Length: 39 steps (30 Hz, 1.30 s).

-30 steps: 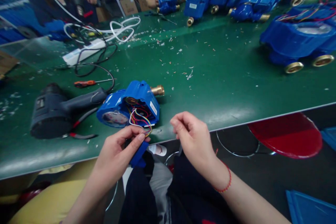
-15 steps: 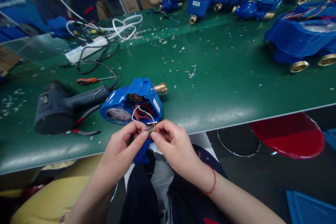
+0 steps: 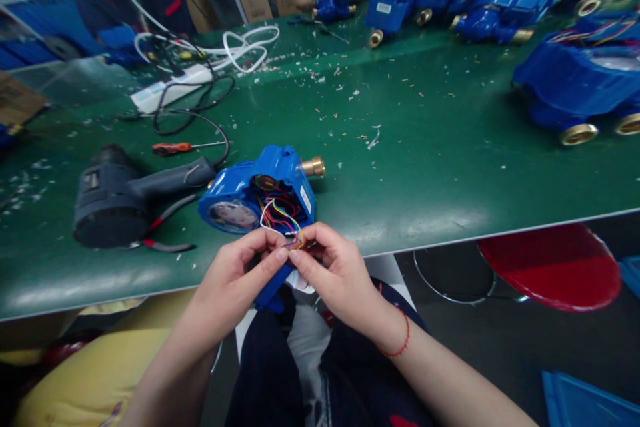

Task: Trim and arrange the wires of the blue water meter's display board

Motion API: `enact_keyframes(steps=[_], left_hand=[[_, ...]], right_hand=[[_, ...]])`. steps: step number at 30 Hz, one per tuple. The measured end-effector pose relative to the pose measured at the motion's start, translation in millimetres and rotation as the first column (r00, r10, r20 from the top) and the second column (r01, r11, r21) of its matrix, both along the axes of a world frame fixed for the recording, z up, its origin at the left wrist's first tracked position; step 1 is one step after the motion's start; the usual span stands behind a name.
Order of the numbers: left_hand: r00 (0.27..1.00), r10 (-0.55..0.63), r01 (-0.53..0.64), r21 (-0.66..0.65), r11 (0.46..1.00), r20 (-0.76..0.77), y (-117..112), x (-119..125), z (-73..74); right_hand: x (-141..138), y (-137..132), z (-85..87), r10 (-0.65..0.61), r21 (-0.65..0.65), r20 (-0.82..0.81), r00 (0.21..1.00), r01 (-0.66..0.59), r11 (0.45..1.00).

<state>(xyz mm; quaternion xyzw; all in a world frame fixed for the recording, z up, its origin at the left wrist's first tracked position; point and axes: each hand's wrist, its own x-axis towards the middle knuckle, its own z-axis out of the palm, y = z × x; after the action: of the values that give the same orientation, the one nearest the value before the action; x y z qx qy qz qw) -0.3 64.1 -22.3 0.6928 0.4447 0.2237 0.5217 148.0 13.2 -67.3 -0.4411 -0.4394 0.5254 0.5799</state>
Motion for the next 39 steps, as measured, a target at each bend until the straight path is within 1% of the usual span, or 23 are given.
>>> enact_keyframes(steps=[5, 9, 13, 15, 17, 19, 20, 21, 23, 25, 27, 29, 31, 33, 35, 37, 39], left_hand=[[1.000, -0.022, 0.023, -0.073, 0.997, 0.023, 1.7, -2.4, -0.4], [0.999, -0.040, 0.044, -0.098, 0.994, 0.036, 1.2, -4.0, -0.7], [0.998, -0.004, 0.009, -0.086, 0.996, 0.057, -0.8, -1.6, -1.5], [0.999, 0.024, -0.022, -0.046, 0.999, 0.042, -2.2, -0.4, -2.3], [0.999, 0.041, -0.040, -0.025, 0.999, 0.033, -3.5, -0.2, -3.3], [0.997, 0.055, -0.051, -0.065, 0.997, 0.057, -4.1, -1.1, -4.2], [0.996, 0.060, -0.053, -0.092, 0.994, 0.070, -4.1, -1.6, -4.5], [0.995, 0.064, -0.055, -0.113, 0.992, 0.078, -3.9, -2.2, -4.8], [0.995, 0.067, -0.057, -0.126, 0.990, 0.076, -3.0, -2.8, -5.0], [0.995, 0.070, -0.061, -0.123, 0.991, 0.072, -2.0, -2.8, -4.9], [0.993, 0.072, -0.059, -0.137, 0.989, 0.091, -1.3, -2.4, -4.6], [0.992, 0.071, -0.056, -0.139, 0.989, 0.108, -1.4, -1.9, -3.9], [0.991, 0.068, -0.054, -0.125, 0.991, 0.115, -1.7, -1.2, -2.8], [0.991, 0.062, -0.049, -0.110, 0.993, 0.118, -2.0, -0.4, -1.4], [0.991, 0.053, -0.041, -0.106, 0.994, 0.120, -2.0, 0.1, -0.1], [0.992, 0.049, -0.035, -0.111, 0.993, 0.118, -2.1, 0.0, 0.7], [0.991, 0.062, -0.046, -0.136, 0.990, 0.115, -2.6, -0.6, 0.6]], right_hand=[[6.1, 1.7, -0.8, 0.070, 0.052, 0.004, 0.998, -0.070, 0.996], [7.8, 1.0, -2.8, 0.003, 0.084, 0.108, 0.994, -0.012, 0.996], [1.5, -2.5, -1.2, -0.083, 0.051, 0.185, 0.979, 0.075, 0.996], [-1.1, -5.0, 0.1, -0.132, 0.052, 0.270, 0.954, 0.123, 0.991], [-0.9, -7.6, 0.8, -0.175, 0.086, 0.397, 0.901, 0.153, 0.984], [2.3, -9.2, 1.2, -0.217, 0.114, 0.490, 0.844, 0.185, 0.976], [4.6, -9.3, 1.6, -0.234, 0.117, 0.506, 0.830, 0.203, 0.972], [7.2, -9.0, 2.3, -0.246, 0.111, 0.501, 0.830, 0.220, 0.969], [11.9, -6.9, 4.5, -0.237, 0.072, 0.438, 0.867, 0.229, 0.971], [14.9, -3.8, 7.1, -0.174, 0.016, 0.326, 0.929, 0.179, 0.984], [15.3, -1.1, 9.1, -0.086, -0.013, 0.204, 0.975, 0.090, 0.996], [13.0, 0.2, 9.6, -0.020, 0.012, 0.106, 0.994, 0.019, 1.000], [8.9, 0.2, 8.5, -0.007, 0.048, 0.044, 0.999, 0.004, 0.999], [4.8, -0.1, 6.5, -0.047, 0.086, 0.045, 0.998, 0.043, 0.995], [2.4, 0.0, 4.3, -0.104, 0.139, 0.114, 0.988, 0.088, 0.986], [2.2, 0.6, 2.5, -0.139, 0.179, 0.203, 0.969, 0.103, 0.979], [3.8, 1.4, 2.0, -0.174, 0.148, 0.263, 0.949, 0.139, 0.979]])
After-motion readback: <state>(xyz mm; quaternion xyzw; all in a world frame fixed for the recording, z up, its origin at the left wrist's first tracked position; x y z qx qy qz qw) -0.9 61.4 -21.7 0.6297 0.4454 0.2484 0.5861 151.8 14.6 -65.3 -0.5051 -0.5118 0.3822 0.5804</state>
